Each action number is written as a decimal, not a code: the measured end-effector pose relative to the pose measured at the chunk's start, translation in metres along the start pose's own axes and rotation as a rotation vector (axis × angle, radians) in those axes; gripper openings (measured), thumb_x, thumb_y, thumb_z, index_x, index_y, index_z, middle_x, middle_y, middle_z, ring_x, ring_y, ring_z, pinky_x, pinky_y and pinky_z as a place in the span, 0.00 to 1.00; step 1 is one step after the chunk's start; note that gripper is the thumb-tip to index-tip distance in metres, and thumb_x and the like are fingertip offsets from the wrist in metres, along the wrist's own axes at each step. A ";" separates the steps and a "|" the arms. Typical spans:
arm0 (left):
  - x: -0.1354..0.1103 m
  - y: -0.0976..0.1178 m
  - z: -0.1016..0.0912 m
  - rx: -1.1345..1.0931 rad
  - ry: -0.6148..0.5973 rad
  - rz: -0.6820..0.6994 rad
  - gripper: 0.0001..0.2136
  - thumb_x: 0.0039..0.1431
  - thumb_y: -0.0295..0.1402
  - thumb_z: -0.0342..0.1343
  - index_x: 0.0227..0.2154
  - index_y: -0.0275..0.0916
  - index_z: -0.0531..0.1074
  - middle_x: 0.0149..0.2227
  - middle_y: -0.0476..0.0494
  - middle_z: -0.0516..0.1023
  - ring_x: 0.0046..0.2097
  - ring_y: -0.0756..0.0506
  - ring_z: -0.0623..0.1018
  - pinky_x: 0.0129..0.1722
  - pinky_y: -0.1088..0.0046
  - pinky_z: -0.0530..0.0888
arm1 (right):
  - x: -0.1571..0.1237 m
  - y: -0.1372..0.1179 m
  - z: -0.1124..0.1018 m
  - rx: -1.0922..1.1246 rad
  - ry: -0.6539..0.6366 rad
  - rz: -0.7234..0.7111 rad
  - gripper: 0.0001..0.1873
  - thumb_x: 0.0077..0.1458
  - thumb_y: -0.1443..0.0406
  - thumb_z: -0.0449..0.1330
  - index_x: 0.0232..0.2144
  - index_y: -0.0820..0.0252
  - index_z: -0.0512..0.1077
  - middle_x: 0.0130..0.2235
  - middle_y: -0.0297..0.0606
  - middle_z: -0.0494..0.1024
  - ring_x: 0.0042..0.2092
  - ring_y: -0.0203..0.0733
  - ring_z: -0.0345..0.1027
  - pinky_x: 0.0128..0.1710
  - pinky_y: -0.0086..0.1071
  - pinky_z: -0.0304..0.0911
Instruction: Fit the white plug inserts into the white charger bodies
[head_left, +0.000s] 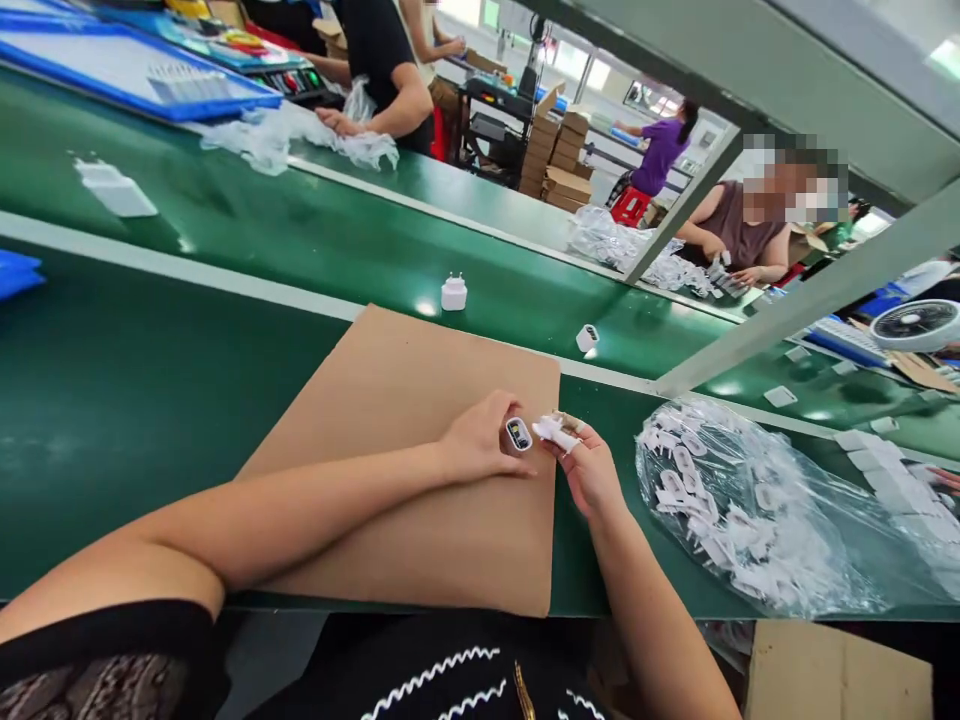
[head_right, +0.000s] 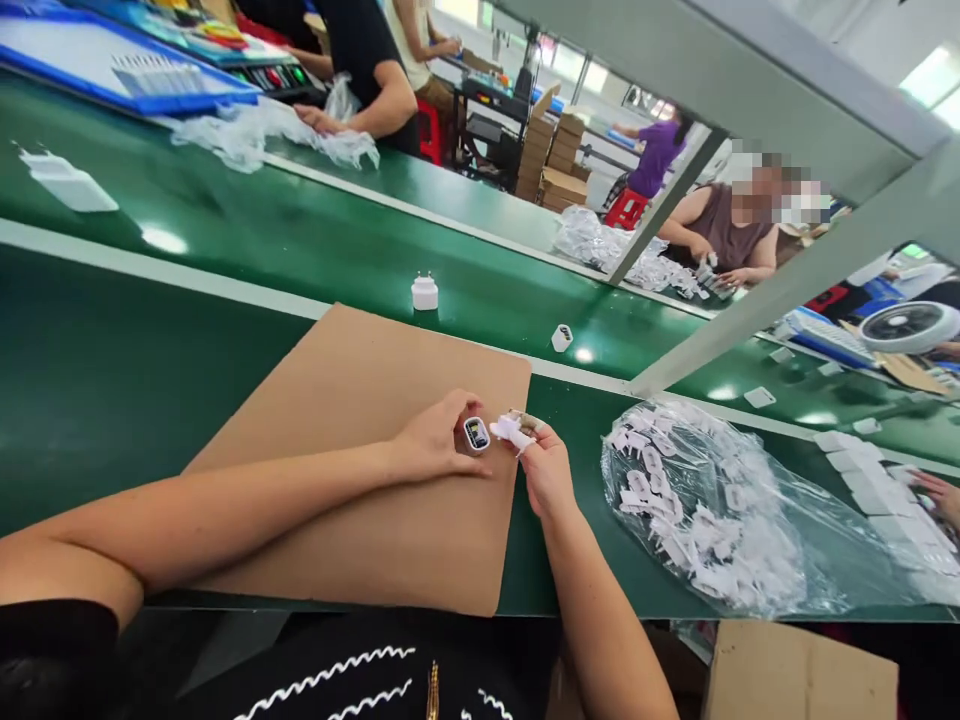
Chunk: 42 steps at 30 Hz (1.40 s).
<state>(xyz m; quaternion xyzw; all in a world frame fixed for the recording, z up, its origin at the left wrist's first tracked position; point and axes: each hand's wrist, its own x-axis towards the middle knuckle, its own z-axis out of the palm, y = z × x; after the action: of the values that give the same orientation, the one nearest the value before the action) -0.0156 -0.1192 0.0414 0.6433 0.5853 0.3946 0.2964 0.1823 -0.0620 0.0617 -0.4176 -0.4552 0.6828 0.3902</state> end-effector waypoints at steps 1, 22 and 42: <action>0.000 -0.002 -0.004 -0.044 -0.041 0.033 0.44 0.37 0.48 0.78 0.57 0.40 0.66 0.55 0.36 0.74 0.51 0.37 0.77 0.52 0.57 0.75 | 0.000 0.003 0.001 -0.002 0.031 -0.016 0.26 0.37 0.57 0.78 0.40 0.56 0.79 0.44 0.39 0.85 0.47 0.46 0.79 0.49 0.38 0.73; 0.010 -0.017 -0.003 -0.216 -0.113 0.072 0.16 0.54 0.45 0.69 0.31 0.38 0.72 0.32 0.50 0.70 0.33 0.49 0.69 0.33 0.71 0.64 | -0.015 -0.019 0.017 -1.269 -0.149 -0.778 0.29 0.50 0.78 0.53 0.52 0.55 0.77 0.46 0.42 0.82 0.50 0.49 0.76 0.48 0.40 0.73; 0.009 -0.014 -0.005 -0.217 -0.121 0.064 0.16 0.53 0.43 0.69 0.28 0.39 0.70 0.31 0.51 0.67 0.32 0.48 0.68 0.32 0.70 0.65 | -0.016 -0.037 0.027 -1.432 -0.169 -0.664 0.26 0.49 0.76 0.54 0.47 0.55 0.80 0.36 0.39 0.79 0.35 0.44 0.73 0.31 0.33 0.65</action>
<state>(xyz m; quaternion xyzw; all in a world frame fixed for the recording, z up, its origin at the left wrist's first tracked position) -0.0270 -0.1088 0.0335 0.6485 0.4995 0.4254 0.3860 0.1686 -0.0742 0.1063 -0.3564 -0.9124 0.1013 0.1740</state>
